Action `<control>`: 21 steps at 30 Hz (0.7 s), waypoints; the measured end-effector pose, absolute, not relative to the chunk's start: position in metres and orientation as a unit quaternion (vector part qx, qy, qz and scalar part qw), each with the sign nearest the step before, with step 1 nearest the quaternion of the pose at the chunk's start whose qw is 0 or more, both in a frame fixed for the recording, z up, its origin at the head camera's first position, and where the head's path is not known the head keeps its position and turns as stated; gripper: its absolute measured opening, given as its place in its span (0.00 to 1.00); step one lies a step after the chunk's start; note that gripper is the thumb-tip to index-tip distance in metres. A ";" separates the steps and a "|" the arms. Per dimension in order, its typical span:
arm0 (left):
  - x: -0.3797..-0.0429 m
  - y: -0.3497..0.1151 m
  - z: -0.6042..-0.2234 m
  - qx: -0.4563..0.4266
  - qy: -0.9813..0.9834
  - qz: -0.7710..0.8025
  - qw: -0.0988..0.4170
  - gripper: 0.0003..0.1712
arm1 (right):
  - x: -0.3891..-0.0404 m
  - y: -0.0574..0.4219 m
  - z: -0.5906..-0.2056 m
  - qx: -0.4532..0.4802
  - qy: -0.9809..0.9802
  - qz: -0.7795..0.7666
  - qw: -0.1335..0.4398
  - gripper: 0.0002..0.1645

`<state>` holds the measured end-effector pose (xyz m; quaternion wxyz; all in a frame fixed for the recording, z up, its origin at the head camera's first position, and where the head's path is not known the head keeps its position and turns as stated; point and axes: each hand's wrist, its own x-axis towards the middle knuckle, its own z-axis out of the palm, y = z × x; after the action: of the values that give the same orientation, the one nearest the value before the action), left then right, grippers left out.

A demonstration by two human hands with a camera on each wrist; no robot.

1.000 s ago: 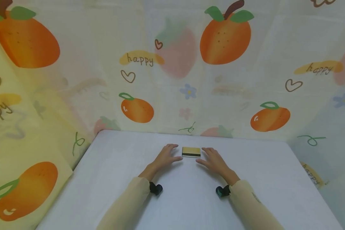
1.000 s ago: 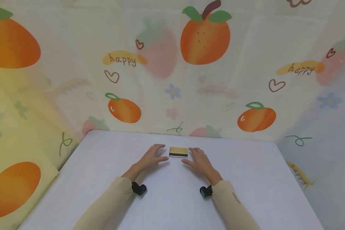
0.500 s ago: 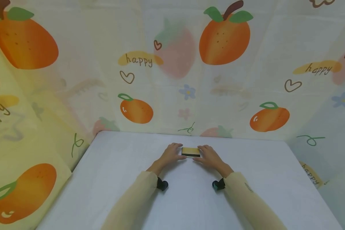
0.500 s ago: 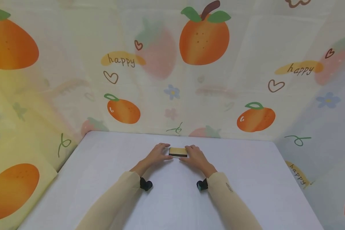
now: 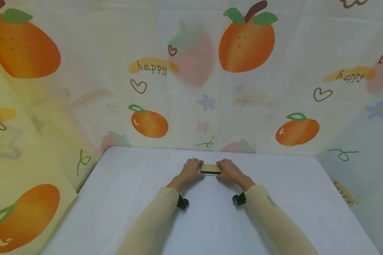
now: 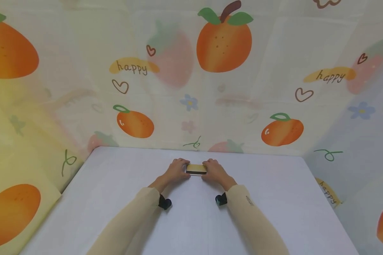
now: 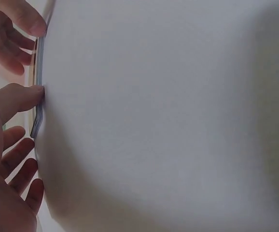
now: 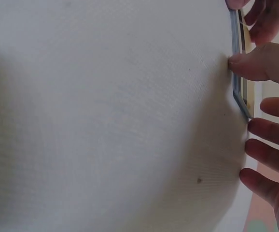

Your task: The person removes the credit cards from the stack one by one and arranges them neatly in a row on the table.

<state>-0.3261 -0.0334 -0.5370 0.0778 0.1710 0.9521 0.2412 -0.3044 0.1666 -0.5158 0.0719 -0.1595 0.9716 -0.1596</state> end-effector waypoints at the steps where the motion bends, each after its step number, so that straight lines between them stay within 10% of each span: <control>1: -0.327 -0.033 -0.536 0.173 0.952 0.240 0.080 0.36 | -0.306 0.166 -0.516 -0.158 0.972 -0.158 0.074 0.35; 21: -0.328 -0.029 -0.526 0.167 0.946 0.246 0.126 0.32 | -0.313 0.163 -0.508 -0.149 0.965 -0.183 0.113 0.32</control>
<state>-0.3283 -0.0288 -0.5260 0.1256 0.1667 0.9464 0.2464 -0.3131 0.1626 -0.5084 0.1134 -0.1493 0.9651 -0.1827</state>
